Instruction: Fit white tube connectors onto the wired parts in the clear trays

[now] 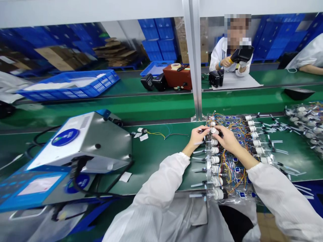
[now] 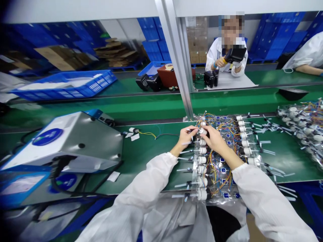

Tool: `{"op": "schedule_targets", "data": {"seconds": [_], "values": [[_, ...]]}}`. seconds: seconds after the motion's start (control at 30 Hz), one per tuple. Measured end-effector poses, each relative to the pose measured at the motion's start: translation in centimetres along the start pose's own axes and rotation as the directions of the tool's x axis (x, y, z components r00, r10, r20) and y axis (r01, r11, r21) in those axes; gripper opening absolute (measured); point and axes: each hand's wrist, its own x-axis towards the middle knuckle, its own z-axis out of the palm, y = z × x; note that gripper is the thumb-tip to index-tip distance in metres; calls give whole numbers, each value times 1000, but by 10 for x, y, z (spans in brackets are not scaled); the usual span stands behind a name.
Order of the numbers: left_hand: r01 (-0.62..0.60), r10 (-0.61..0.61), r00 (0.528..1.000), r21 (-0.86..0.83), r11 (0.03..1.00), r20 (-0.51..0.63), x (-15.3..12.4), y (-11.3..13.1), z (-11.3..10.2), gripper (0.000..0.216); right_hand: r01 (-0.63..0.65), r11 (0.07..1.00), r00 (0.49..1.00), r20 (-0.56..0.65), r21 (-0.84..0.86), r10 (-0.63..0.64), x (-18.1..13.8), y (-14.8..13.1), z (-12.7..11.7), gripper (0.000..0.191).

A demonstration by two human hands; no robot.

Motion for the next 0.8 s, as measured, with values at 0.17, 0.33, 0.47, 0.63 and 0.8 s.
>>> {"op": "schedule_targets", "data": {"seconds": [0.17, 0.33, 0.47, 0.63, 0.8], "values": [[-30, 29, 999, 17, 999, 15, -1, 2, 1, 22, 24, 1000, 1000, 14, 7, -24, 1, -1, 0, 35], [-62, 60, 997, 32, 998, 53, -2, 6, 1, 21, 57, 998, 998, 11, 9, -57, 1, -1, 0, 35], [-49, 47, 997, 17, 999, 60, -4, 0, 0, 21, 71, 997, 997, 11, 16, -71, 1, 1, 2, 34], [-42, 41, 998, 23, 999, 55, -10, -7, 0, 20, 96, 995, 995, 28, 23, -96, 1, 0, 3, 34], [-73, 70, 996, 60, 996, 52, -12, -2, 0, 20, 111, 994, 993, 37, -8, -111, 0, 0, 3, 33]]}}
